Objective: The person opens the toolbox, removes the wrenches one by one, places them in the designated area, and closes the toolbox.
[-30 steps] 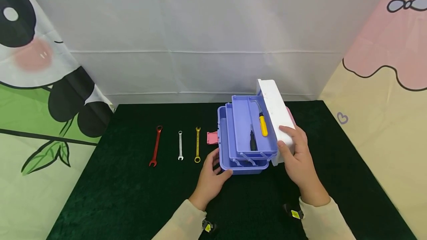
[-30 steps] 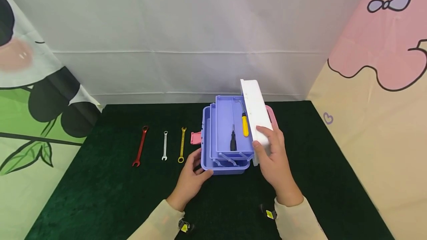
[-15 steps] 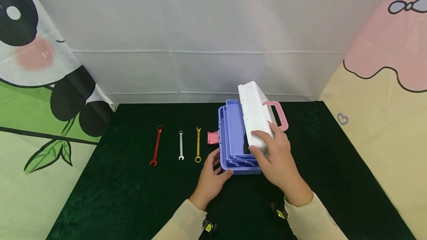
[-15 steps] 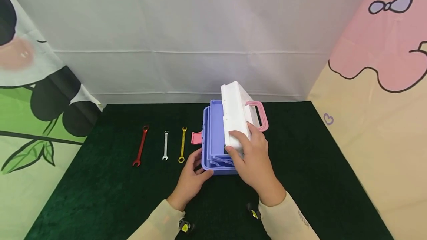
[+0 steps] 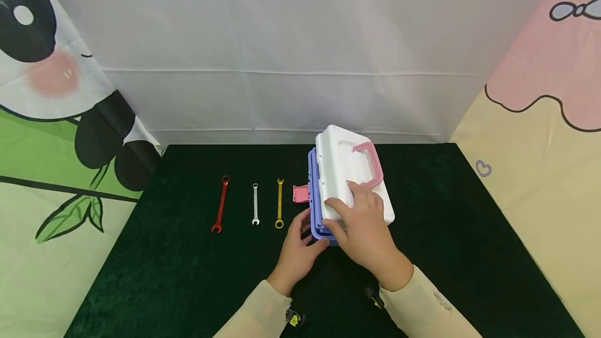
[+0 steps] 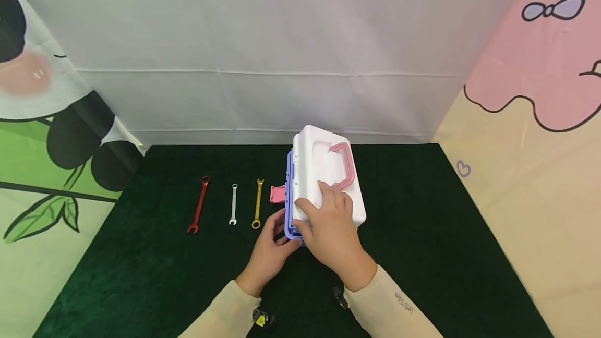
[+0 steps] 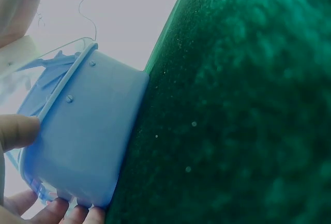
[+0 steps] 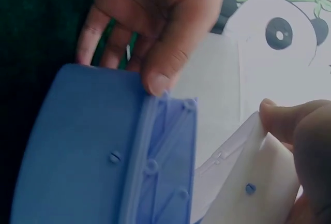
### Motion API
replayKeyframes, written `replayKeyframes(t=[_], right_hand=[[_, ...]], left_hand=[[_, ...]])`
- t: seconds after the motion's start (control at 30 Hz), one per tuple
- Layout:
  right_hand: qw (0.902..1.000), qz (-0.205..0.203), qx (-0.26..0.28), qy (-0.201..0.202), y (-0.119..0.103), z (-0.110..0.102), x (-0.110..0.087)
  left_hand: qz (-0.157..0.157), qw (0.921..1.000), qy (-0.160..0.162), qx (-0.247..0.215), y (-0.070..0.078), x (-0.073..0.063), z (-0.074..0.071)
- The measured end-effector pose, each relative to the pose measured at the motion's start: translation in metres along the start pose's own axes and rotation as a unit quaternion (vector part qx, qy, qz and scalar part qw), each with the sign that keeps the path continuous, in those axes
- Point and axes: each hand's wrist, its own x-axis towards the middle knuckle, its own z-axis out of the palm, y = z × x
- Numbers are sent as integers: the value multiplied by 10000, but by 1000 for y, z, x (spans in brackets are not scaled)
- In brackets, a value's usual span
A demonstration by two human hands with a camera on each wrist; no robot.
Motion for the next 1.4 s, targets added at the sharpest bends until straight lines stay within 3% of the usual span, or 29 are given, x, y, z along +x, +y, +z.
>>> replayKeyframes(t=[0.57, 1.27, 1.4], right_hand=[[9984, -410, -394, -47, -10, 24, 0], [9975, -349, -526, -313, -18, 38, 0], [9987, -339, -285, -240, -16, 34, -2]], left_hand=[[-233, 9997, 80, 2, 1, -1, 2], [-182, 9997, 129, -34, -1, 1, -1], [-228, 9997, 97, 32, -2, 1, -1]])
